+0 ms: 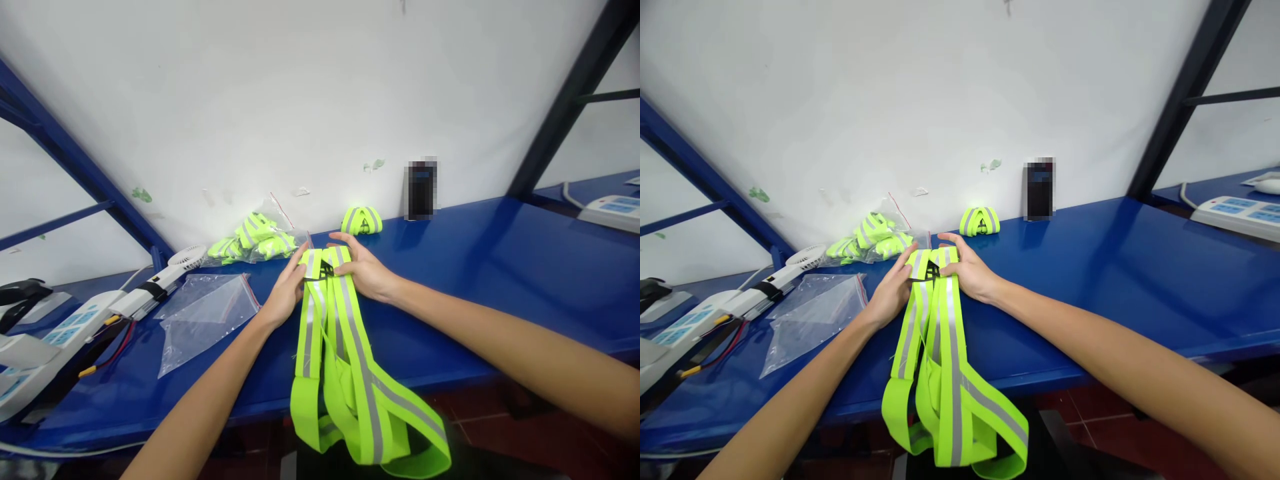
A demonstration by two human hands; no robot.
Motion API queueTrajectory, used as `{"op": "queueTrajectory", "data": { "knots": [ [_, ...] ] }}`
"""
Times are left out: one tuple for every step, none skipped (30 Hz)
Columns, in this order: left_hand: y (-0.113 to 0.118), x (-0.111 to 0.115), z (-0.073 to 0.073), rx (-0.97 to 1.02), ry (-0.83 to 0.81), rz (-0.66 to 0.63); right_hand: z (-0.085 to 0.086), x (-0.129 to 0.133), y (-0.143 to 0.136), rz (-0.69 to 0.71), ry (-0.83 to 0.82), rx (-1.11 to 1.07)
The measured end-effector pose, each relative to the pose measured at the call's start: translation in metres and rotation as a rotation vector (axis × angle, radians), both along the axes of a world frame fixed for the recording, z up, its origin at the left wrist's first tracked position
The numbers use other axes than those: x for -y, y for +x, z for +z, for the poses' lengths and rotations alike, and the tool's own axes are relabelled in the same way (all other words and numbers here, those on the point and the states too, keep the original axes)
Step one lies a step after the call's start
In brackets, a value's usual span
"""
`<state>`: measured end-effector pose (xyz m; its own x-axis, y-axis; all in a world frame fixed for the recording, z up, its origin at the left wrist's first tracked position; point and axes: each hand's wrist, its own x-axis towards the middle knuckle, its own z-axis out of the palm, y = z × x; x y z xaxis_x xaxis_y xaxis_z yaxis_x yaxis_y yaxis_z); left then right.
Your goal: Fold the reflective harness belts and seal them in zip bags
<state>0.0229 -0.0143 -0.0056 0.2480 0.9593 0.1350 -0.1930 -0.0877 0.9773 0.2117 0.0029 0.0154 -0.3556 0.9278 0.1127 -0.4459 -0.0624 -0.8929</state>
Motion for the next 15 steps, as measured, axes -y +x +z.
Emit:
{"op": "queueTrajectory", "data": {
  "knots": [
    [0.0, 0.0, -0.001, -0.048, 0.027, -0.004, 0.002, 0.001, -0.001, -0.008, -0.036, -0.018],
    [0.0, 0.0, -0.002, -0.099, 0.06, -0.003, 0.003, 0.002, -0.001, -0.011, -0.07, -0.032],
    [0.0, 0.0, -0.002, -0.145, 0.097, 0.007, 0.005, 0.003, -0.001, -0.01, -0.094, -0.041],
    [0.0, 0.0, -0.002, -0.179, 0.137, 0.026, 0.005, 0.004, -0.001, -0.008, -0.101, -0.042],
    [0.0, 0.001, -0.002, -0.199, 0.173, 0.048, 0.005, 0.004, -0.001, -0.003, -0.085, -0.034],
    [0.001, 0.001, -0.001, -0.206, 0.2, 0.071, 0.004, 0.004, 0.0, 0.002, -0.047, -0.011],
    [0.002, 0.002, -0.001, -0.208, 0.216, 0.095, 0.002, 0.002, 0.002, 0.008, 0.011, 0.038],
    [0.003, 0.002, 0.0, -0.21, 0.221, 0.117, 0.001, 0.001, 0.004, 0.016, 0.08, 0.113],
    [0.004, 0.003, 0.001, -0.212, 0.222, 0.139, 0.0, 0.0, 0.007, 0.031, 0.152, 0.208],
    [0.004, 0.003, 0.001, -0.215, 0.222, 0.161, -0.001, -0.002, 0.01, 0.053, 0.219, 0.309],
    [0.005, 0.003, 0.002, -0.218, 0.226, 0.182, 0.0, -0.003, 0.013, 0.08, 0.279, 0.4],
    [0.005, 0.003, 0.002, -0.22, 0.232, 0.202, 0.0, -0.004, 0.015, 0.105, 0.333, 0.471],
    [0.005, 0.002, 0.002, -0.217, 0.239, 0.223, 0.001, -0.005, 0.017, 0.122, 0.383, 0.512],
    [0.004, 0.001, 0.002, -0.208, 0.241, 0.241, 0.001, -0.005, 0.018, 0.122, 0.431, 0.526],
    [0.003, 0.0, 0.001, -0.19, 0.234, 0.253, 0.002, -0.006, 0.019, 0.105, 0.477, 0.523]
  ]
}}
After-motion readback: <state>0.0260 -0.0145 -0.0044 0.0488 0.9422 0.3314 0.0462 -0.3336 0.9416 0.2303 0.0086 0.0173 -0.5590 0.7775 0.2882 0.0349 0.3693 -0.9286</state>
